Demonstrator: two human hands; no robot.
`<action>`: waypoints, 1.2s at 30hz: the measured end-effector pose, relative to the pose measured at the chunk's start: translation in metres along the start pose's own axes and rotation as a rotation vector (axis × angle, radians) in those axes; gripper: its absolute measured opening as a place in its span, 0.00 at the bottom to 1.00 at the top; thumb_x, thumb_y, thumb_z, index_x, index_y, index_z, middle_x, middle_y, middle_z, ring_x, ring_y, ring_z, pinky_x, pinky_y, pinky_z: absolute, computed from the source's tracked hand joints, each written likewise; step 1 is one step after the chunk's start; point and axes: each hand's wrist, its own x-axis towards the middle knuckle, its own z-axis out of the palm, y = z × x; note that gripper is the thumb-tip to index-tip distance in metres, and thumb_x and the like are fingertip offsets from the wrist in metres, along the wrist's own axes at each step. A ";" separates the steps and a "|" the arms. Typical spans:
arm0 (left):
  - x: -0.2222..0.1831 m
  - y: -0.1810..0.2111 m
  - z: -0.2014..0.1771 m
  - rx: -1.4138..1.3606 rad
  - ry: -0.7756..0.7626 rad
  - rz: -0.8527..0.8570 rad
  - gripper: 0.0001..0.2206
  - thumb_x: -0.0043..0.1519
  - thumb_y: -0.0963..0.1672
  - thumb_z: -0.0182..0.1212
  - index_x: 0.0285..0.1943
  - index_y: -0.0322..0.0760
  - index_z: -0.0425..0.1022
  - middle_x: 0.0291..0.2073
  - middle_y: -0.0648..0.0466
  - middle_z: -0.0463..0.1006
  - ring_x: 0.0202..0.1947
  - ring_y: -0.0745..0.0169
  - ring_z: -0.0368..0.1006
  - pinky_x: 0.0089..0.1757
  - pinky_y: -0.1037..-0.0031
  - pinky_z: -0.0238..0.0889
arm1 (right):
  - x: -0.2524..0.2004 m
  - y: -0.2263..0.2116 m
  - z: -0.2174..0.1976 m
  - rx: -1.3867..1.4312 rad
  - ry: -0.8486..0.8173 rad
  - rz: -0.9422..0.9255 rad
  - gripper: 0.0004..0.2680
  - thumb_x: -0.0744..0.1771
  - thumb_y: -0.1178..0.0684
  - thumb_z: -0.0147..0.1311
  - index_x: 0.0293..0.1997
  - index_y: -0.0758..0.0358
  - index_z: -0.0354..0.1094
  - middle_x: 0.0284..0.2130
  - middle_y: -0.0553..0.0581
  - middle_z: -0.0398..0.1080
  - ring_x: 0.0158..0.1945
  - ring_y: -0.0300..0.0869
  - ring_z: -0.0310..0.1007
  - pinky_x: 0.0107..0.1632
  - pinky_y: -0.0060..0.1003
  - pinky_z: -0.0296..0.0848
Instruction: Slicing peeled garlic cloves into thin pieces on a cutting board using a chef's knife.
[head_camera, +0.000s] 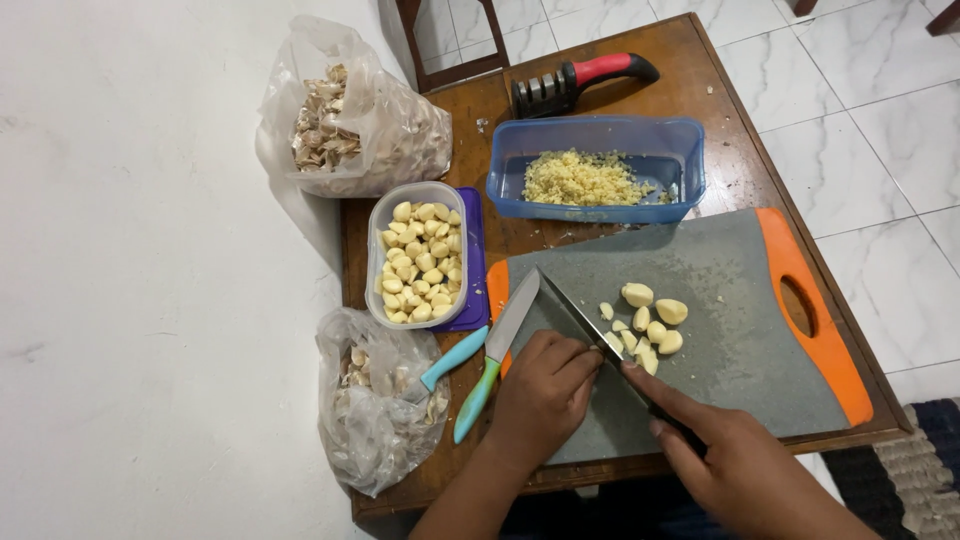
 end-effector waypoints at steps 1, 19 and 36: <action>0.001 0.001 0.000 0.000 0.001 0.003 0.05 0.61 0.33 0.66 0.43 0.25 0.79 0.38 0.45 0.78 0.39 0.46 0.69 0.39 0.61 0.67 | 0.000 0.006 0.002 0.000 0.003 -0.001 0.27 0.69 0.47 0.50 0.77 0.11 0.54 0.17 0.54 0.65 0.23 0.40 0.57 0.34 0.31 0.62; 0.001 0.001 -0.002 -0.024 0.026 0.022 0.04 0.61 0.32 0.65 0.42 0.25 0.78 0.36 0.44 0.79 0.38 0.46 0.70 0.40 0.62 0.67 | 0.003 0.008 0.003 -0.047 -0.014 0.008 0.27 0.69 0.47 0.50 0.78 0.11 0.51 0.15 0.56 0.65 0.21 0.40 0.58 0.33 0.32 0.60; 0.002 0.001 -0.003 -0.024 0.040 0.005 0.06 0.58 0.31 0.66 0.41 0.25 0.79 0.36 0.46 0.79 0.37 0.48 0.70 0.38 0.64 0.67 | 0.006 0.011 0.003 -0.023 -0.011 -0.059 0.28 0.69 0.47 0.51 0.78 0.12 0.52 0.17 0.53 0.64 0.23 0.40 0.58 0.34 0.32 0.63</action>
